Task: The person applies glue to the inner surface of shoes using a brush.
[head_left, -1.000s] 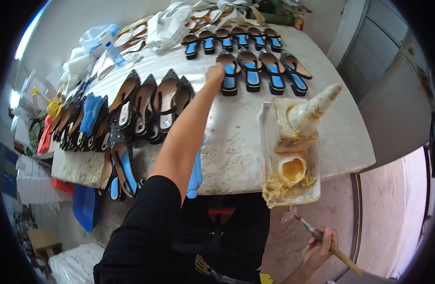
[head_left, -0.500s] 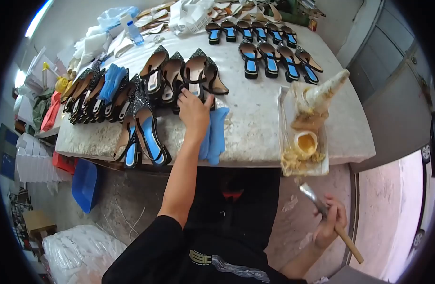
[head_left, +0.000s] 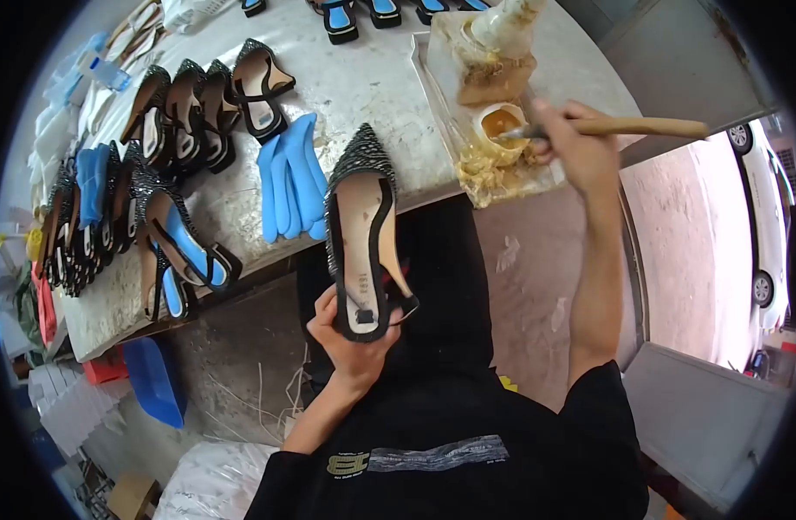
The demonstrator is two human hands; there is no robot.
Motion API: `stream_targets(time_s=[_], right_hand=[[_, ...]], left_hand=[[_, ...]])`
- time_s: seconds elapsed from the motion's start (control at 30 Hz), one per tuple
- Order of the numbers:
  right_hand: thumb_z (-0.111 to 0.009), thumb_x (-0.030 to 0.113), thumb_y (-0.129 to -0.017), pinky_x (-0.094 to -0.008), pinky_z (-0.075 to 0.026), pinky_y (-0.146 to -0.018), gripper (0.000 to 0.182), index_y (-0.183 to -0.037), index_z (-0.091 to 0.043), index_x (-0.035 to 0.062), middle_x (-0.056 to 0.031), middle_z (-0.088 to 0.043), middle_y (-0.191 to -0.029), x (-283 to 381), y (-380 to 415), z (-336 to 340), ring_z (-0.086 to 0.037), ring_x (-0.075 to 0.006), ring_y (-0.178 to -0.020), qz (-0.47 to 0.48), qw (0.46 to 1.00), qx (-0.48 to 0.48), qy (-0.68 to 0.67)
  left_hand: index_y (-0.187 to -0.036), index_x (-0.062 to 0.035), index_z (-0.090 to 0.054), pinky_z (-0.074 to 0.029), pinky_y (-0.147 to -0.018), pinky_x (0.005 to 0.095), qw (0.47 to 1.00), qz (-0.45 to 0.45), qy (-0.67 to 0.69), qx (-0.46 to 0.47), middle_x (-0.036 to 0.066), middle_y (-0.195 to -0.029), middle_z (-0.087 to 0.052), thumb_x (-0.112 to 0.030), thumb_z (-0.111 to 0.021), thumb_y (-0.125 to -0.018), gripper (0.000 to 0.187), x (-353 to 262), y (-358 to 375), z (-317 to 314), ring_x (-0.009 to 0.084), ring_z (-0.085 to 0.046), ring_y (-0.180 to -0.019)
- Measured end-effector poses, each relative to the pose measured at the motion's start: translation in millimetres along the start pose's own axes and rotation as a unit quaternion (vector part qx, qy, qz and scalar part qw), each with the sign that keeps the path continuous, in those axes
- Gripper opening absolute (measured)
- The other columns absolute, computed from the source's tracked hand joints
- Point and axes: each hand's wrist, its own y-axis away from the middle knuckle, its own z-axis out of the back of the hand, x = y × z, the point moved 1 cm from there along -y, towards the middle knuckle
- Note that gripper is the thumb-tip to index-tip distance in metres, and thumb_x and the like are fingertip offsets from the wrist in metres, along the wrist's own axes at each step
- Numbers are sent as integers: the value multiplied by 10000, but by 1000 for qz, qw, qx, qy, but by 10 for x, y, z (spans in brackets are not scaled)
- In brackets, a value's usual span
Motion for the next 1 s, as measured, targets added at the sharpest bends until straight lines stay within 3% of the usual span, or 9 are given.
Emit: stream_targets(time_s=[0.13,0.23,0.3,0.4,0.57,0.67,0.73,0.83,1.0], right_hand=[[-688,211,-929,-212,-507,-502,248,-817,-688,-10,-87,-666,-629,396,59,437,-595,-110,-508,151,987,-34,-41],[-699,230,-927,-198,-484,-485,251,-824,-688,1,-118,-695,-695,388,26,404,-600,-108,-520,202,978,-46,-32],[-703,196,-917,-203,-502,-508,217,-812,-693,7,-92,-664,-647,236,44,373,-612,-127,-537,45,995,17,91],[-650,240,-950,-188,-473,-489,248,-850,-683,15,-92,-658,-697,-92,3,553,-590,-118,-525,51,999,14,1],[-515,347,-1034,-152,-401,-442,353,-944,-656,36,-92,-644,-820,-516,-79,955,-536,-97,-497,12,969,-14,-246],[-621,237,-987,-177,-349,-413,237,-861,-594,37,-124,-636,-852,-52,650,47,-503,-80,-463,170,894,134,-391],[-615,133,-968,-180,-343,-389,175,-824,-609,34,-140,-669,-819,108,993,-465,-501,-77,-422,182,938,125,-268],[-649,26,-912,-174,-352,-386,165,-755,-600,27,-107,-674,-669,-58,1086,-1102,-502,-81,-396,207,975,59,-51],[-638,24,-923,-191,-371,-387,187,-741,-601,9,-136,-690,-698,-201,1098,-1214,-520,-110,-396,273,962,21,2]], left_hand=[[-1377,-6,-301,-472,-927,425,962,162,212,54,237,-1301,-485,-104,-719,-766,748,43,10,2,323,-566,-1133],[-1467,13,-262,-494,-936,465,737,401,541,59,298,-1344,-477,-242,-627,-820,785,40,-329,-7,387,-549,-1208],[-1486,5,-244,-495,-935,474,754,401,506,122,301,-1365,-468,-284,-599,-837,795,98,-447,49,400,-551,-1208],[-1541,-16,-189,-500,-932,501,785,388,391,284,307,-1427,-443,-411,-516,-887,831,219,-494,61,436,-559,-1206],[-1571,-57,-152,-532,-863,424,721,354,526,280,233,-1428,-459,-494,-426,-951,806,166,-412,58,339,-652,-1022],[-1594,-77,-64,-538,-820,412,695,441,547,150,206,-1477,-429,-629,-266,-986,846,-46,-360,-56,321,-655,-1009],[-1593,-66,-15,-541,-815,409,799,323,488,140,208,-1524,-369,-766,-114,-939,963,17,-386,-99,307,-652,-1006],[-1590,-52,-17,-511,-895,428,803,358,445,167,203,-1555,-322,-783,-48,-914,996,6,-454,-45,321,-615,-1099],[-1581,-19,-31,-411,-1051,456,837,349,380,181,201,-1597,-252,-788,16,-901,1028,104,-449,-27,338,-504,-1283]])
